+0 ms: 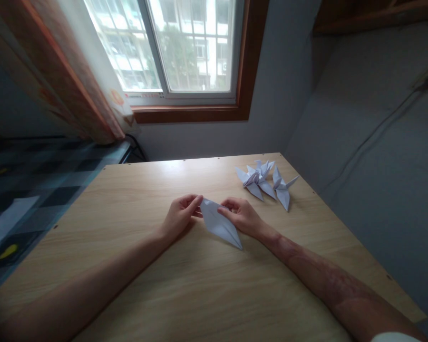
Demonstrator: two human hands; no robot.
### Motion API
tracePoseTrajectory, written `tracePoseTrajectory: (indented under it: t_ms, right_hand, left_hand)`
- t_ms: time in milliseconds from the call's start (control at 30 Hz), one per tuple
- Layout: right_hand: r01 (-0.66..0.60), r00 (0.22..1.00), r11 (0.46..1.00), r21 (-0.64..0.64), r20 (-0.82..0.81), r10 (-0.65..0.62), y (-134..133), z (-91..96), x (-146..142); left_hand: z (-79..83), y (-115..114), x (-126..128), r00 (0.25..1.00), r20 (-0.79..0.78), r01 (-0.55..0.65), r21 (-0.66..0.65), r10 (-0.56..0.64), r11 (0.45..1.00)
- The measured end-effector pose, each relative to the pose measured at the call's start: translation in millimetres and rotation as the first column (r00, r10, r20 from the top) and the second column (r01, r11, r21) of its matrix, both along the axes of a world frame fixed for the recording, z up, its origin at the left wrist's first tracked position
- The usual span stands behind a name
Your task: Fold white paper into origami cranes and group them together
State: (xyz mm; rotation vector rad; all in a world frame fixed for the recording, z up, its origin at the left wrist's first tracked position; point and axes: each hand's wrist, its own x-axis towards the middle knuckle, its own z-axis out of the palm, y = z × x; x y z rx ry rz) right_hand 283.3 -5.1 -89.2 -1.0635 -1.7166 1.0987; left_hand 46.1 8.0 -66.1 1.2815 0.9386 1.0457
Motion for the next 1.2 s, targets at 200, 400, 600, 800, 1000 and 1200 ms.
tracePoseTrajectory:
  t_ms: [200, 400, 600, 800, 1000, 1200]
  right_hand:
    - [-0.009, 0.998, 0.999, -0.04, -0.063, 0.007, -1.6, 1.3, -1.3]
    - [-0.003, 0.998, 0.999, -0.051, -0.067, 0.0, -1.4, 3.0, -1.7]
    - [-0.007, 0.997, 0.998, -0.068, -0.072, 0.003, -1.4, 2.3, -1.2]
    - [-0.02, 0.998, 0.997, -0.08, -0.063, 0.015, -0.9, -3.2, 2.1]
    - [-0.016, 0.995, 0.995, -0.098, -0.1, 0.007, 0.2, -3.1, 0.8]
    - [0.019, 0.994, 0.995, -0.098, -0.104, -0.029, 3.0, -6.6, 1.2]
  left_hand:
    - [0.9, -0.5, -0.2, 0.998, -0.053, 0.024, -0.031, -0.025, 0.999]
    - [-0.2, 0.2, -1.7, 1.0, -0.023, 0.017, -0.014, -0.018, 1.0]
    - [0.0, 1.1, -0.6, 0.997, 0.031, 0.075, -0.024, -0.074, 0.997]
    - [-3.3, 5.0, -0.4, 0.997, 0.021, 0.073, -0.045, -0.072, 0.996]
    - [-2.9, 8.6, -4.1, 0.995, 0.037, 0.094, -0.065, -0.092, 0.993]
    - [-6.8, 12.1, -3.2, 0.994, 0.096, 0.052, -0.077, -0.045, 0.996]
